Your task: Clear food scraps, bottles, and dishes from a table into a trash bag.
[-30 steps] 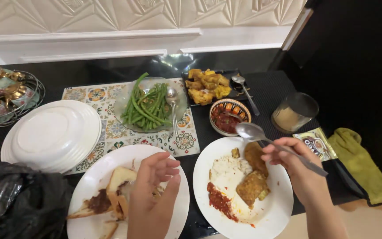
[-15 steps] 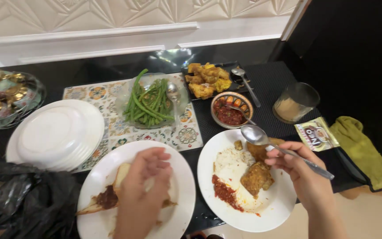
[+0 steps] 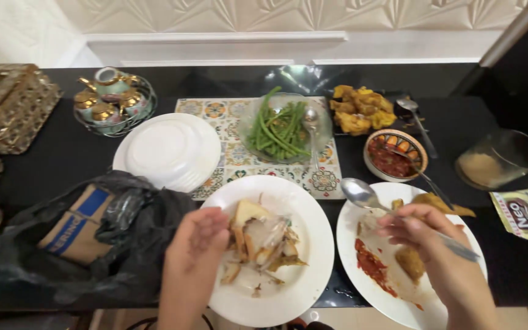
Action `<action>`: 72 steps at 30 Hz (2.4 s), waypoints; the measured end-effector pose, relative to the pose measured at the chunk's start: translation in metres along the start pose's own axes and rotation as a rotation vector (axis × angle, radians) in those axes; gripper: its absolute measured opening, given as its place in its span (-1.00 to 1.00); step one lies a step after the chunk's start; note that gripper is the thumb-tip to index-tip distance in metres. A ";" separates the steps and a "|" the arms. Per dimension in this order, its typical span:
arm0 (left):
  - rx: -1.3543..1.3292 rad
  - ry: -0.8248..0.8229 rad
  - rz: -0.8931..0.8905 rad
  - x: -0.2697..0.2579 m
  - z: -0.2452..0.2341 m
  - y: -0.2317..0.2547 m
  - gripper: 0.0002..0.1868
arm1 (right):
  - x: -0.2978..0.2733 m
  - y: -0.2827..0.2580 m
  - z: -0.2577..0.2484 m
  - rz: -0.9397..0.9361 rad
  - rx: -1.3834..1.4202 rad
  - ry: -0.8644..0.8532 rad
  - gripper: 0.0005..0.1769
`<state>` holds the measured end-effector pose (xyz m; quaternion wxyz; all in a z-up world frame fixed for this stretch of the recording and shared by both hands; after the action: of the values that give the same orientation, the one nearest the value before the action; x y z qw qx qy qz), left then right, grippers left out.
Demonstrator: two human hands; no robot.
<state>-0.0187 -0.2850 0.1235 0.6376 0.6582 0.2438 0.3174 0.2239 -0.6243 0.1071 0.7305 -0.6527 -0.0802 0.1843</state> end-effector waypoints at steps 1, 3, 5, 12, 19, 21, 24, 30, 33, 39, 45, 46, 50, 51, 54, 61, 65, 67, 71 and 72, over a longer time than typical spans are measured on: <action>-0.004 -0.030 -0.016 -0.002 0.002 0.000 -0.65 | 0.002 -0.003 0.013 0.005 -0.084 -0.047 -0.71; -0.009 -0.054 -0.033 -0.006 -0.001 0.011 -0.65 | 0.011 -0.004 0.028 0.010 -0.171 -0.101 -0.74; -0.045 -0.258 -0.039 -0.014 0.009 0.032 -0.64 | 0.016 0.004 0.065 0.006 -0.182 -0.431 -0.77; 0.102 -0.013 0.101 0.004 -0.068 0.120 -0.66 | 0.047 0.029 0.103 0.189 -0.375 -0.701 -0.65; 1.185 0.346 0.317 0.040 -0.169 0.135 -0.56 | 0.054 0.000 0.157 -0.082 -1.056 -0.526 -0.45; 1.428 0.373 0.398 0.055 -0.195 0.117 -0.49 | 0.059 0.007 0.154 0.007 -1.367 -0.472 -0.29; 1.364 0.260 -0.020 0.078 -0.246 0.060 -0.18 | 0.088 0.048 0.143 -0.082 -1.314 -0.613 -0.40; 0.941 0.278 -0.191 0.076 -0.260 0.035 -0.51 | 0.088 0.047 0.128 0.344 -0.736 -0.602 -0.30; 0.704 0.336 -0.172 0.075 -0.257 0.039 -0.59 | 0.106 0.017 0.105 0.360 -0.612 -0.360 -0.29; 0.468 0.213 -0.151 0.080 -0.244 0.028 -0.60 | 0.140 -0.062 0.102 0.067 -0.325 -0.459 -0.79; 0.598 0.018 -0.335 0.093 -0.234 0.050 -0.53 | 0.093 -0.137 0.230 -0.202 -0.359 -0.348 -0.82; 0.635 -0.004 -0.419 0.094 -0.236 0.047 -0.54 | 0.087 -0.135 0.252 -0.200 -0.332 -0.357 -0.79; 0.485 -0.042 -0.184 0.127 -0.246 0.051 -0.56 | 0.091 -0.088 0.319 -0.150 -0.205 -0.437 -0.70; 0.489 -0.043 -0.180 0.129 -0.247 0.052 -0.56 | 0.080 -0.084 0.331 -0.153 -0.200 -0.436 -0.70; 0.122 -0.217 -0.144 0.136 -0.226 0.051 -0.60 | 0.063 -0.068 0.347 -0.200 -0.355 -0.375 -0.59; 0.131 -0.164 -0.208 0.147 -0.234 0.025 -0.79 | 0.049 -0.045 0.346 -0.163 -0.487 -0.463 -0.67; 0.143 -0.122 -0.212 0.151 -0.247 0.024 -0.80 | 0.040 -0.104 0.347 -0.777 -0.883 -0.420 -0.73; 0.165 -0.121 -0.208 0.151 -0.246 0.031 -0.80 | 0.023 -0.121 0.363 -0.732 -0.973 -0.406 -0.75; 0.214 -0.122 -0.165 0.150 -0.247 0.045 -0.80 | 0.002 -0.120 0.398 -1.083 -1.257 -0.413 -0.78; 0.212 -0.121 -0.164 0.150 -0.247 0.047 -0.80 | -0.003 -0.116 0.400 -1.085 -1.258 -0.414 -0.78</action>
<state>-0.1006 -0.0100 0.1825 0.6016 0.7178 0.2901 0.1966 0.0974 -0.2651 0.2751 0.1902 -0.7611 -0.6006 -0.1543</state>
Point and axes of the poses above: each hand's wrist, its own x-axis towards the middle knuckle, its own z-axis out of the palm, y = z × x, the point moved 10 cm from there along x, towards the middle knuckle, and after that the axes turned 5 degrees about x, right-handed, at the moved point
